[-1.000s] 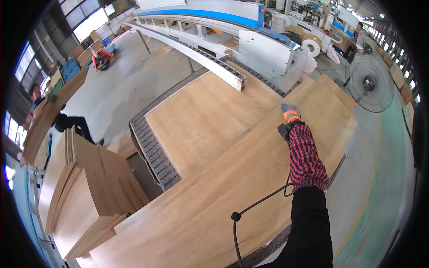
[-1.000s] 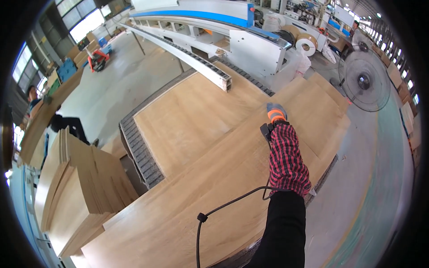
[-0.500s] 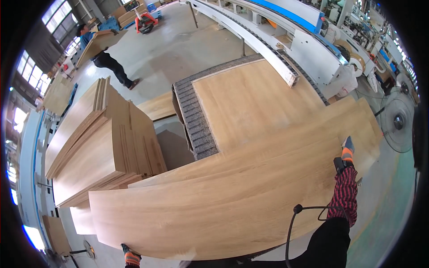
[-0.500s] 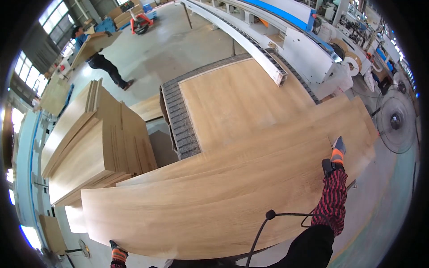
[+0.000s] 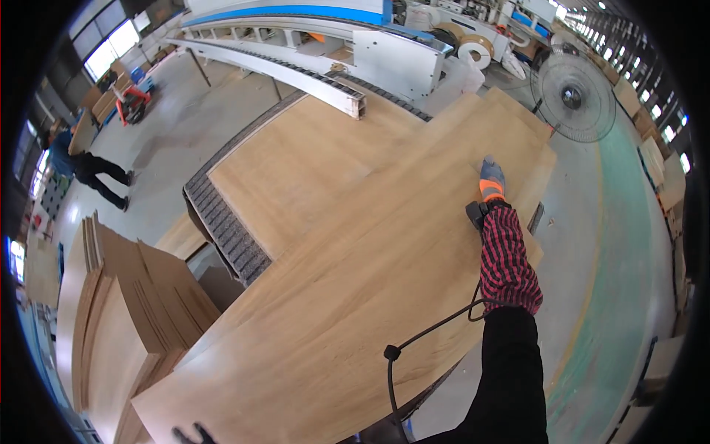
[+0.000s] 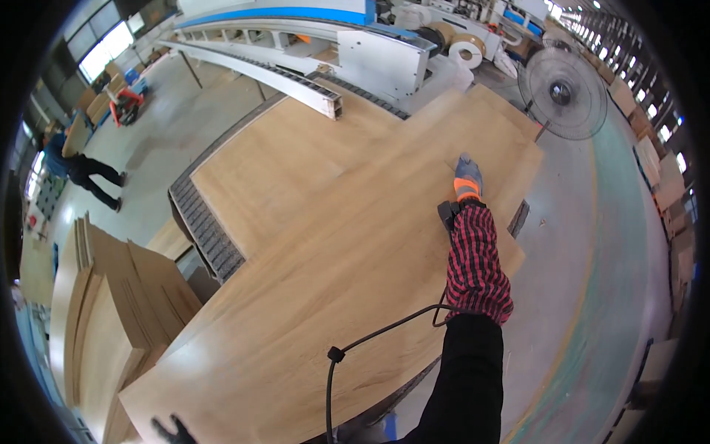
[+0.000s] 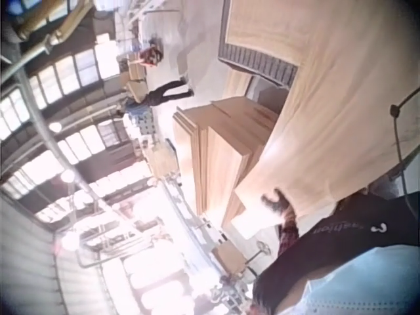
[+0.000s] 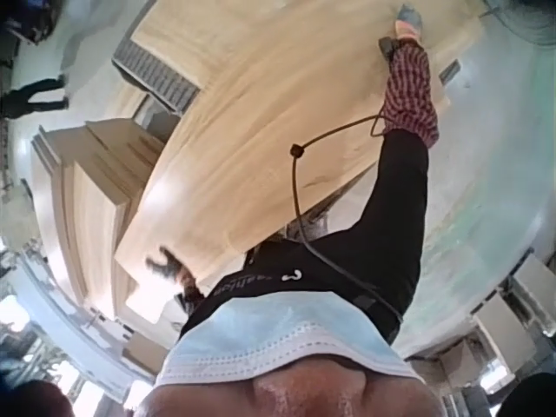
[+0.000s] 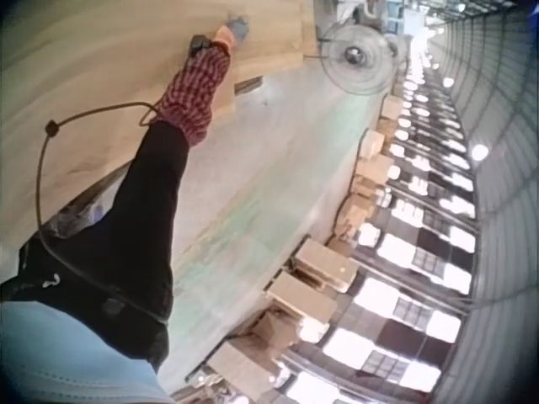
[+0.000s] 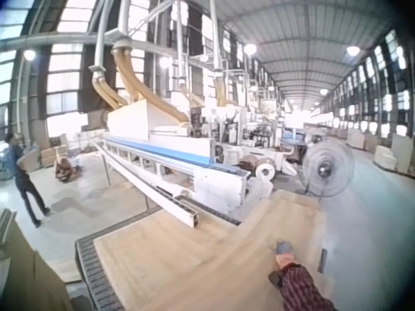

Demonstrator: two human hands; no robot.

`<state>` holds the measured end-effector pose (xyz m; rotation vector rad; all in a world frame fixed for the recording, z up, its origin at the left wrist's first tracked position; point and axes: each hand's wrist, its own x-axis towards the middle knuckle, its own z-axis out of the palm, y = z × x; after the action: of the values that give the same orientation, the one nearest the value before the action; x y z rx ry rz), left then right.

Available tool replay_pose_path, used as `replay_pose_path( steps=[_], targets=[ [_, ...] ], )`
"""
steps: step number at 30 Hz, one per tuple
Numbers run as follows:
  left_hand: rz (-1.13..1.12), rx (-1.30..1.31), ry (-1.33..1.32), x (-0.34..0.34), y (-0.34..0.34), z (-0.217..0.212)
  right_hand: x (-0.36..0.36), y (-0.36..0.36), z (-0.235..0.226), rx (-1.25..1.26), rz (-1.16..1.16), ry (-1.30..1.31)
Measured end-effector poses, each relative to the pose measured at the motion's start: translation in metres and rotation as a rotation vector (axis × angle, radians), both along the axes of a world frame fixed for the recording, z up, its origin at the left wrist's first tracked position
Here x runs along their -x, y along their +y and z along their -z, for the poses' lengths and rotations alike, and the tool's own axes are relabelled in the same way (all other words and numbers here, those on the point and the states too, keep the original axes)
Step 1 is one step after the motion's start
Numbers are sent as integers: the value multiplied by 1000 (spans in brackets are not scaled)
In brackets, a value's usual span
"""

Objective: Stack and organize large wooden boards in a furniture manufacturing facility.

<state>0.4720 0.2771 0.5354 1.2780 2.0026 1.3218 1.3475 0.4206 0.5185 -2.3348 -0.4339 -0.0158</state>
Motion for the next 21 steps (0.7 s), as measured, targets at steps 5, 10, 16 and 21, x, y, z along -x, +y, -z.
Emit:
replay_pose_path(
  steps=[5,10,16,21],
  targets=[
    [784,-67,381,-261,59,-31,-76,-32,25,36,-36,8],
    [1148,-101,488,-570,85,-51,-56,-30,24,-221,-273,289],
    [451,68,849,-787,89,-17,-48,-21,44,-484,-393,556],
    [320,180,1011,-814,94,-25,-36,-16,22,-354,-523,387]
  ],
)
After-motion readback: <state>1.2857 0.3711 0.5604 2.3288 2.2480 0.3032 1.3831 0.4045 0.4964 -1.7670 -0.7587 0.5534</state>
